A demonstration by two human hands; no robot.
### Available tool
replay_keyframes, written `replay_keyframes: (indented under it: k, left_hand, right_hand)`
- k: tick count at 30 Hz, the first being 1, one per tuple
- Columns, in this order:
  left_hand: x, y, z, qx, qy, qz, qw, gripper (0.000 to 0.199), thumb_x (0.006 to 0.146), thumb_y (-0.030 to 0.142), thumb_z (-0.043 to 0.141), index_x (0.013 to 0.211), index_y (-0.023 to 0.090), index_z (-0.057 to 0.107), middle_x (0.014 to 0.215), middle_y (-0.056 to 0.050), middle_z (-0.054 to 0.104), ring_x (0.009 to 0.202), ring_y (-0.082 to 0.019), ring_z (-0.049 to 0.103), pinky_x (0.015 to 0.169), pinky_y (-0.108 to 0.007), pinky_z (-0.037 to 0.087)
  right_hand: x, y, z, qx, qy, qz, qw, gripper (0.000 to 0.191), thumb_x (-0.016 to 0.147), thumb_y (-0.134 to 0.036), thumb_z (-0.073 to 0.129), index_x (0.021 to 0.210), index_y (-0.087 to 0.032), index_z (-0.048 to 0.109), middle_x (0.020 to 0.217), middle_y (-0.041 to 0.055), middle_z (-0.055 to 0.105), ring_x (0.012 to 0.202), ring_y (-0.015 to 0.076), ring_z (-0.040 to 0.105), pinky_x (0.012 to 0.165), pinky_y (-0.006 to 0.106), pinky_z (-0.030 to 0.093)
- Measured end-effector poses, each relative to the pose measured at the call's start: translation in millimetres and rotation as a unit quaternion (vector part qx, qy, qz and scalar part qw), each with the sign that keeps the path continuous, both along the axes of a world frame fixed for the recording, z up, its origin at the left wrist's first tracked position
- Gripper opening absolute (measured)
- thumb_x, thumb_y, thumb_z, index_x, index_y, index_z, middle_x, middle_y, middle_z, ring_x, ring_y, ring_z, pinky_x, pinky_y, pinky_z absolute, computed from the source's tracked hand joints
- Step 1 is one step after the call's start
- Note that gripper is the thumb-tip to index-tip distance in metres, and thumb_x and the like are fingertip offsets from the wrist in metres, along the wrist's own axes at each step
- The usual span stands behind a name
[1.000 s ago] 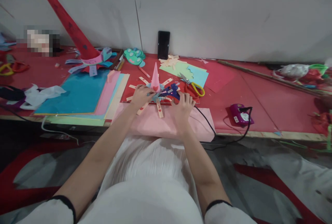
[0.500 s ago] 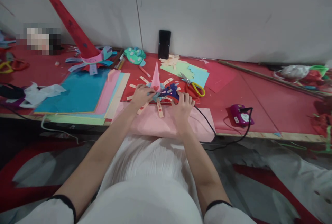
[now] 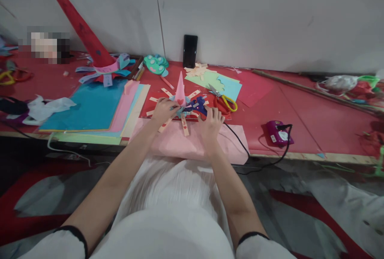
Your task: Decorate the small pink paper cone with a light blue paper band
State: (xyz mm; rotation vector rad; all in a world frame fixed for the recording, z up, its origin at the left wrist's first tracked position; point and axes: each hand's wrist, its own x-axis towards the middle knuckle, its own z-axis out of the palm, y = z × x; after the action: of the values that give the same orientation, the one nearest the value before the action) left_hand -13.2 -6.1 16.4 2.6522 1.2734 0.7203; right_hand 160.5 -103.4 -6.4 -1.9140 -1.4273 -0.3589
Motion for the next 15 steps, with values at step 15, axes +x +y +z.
replay_keyframes:
  k: [15]
  left_hand:
    - [-0.1, 1.1, -1.0, -0.004, -0.011, -0.001, 1.0, 0.02, 0.084, 0.026, 0.052, 0.075, 0.023, 0.069, 0.085, 0.001, 0.073, 0.084, -0.019, 0.062, 0.089, -0.038, 0.036]
  right_hand:
    - [0.7, 0.0, -0.3, -0.007, -0.002, 0.002, 1.0, 0.032, 0.078, -0.022, 0.057, 0.109, -0.017, 0.056, 0.102, 0.0116, 0.059, 0.097, 0.0251, 0.052, 0.082, 0.04, 0.036]
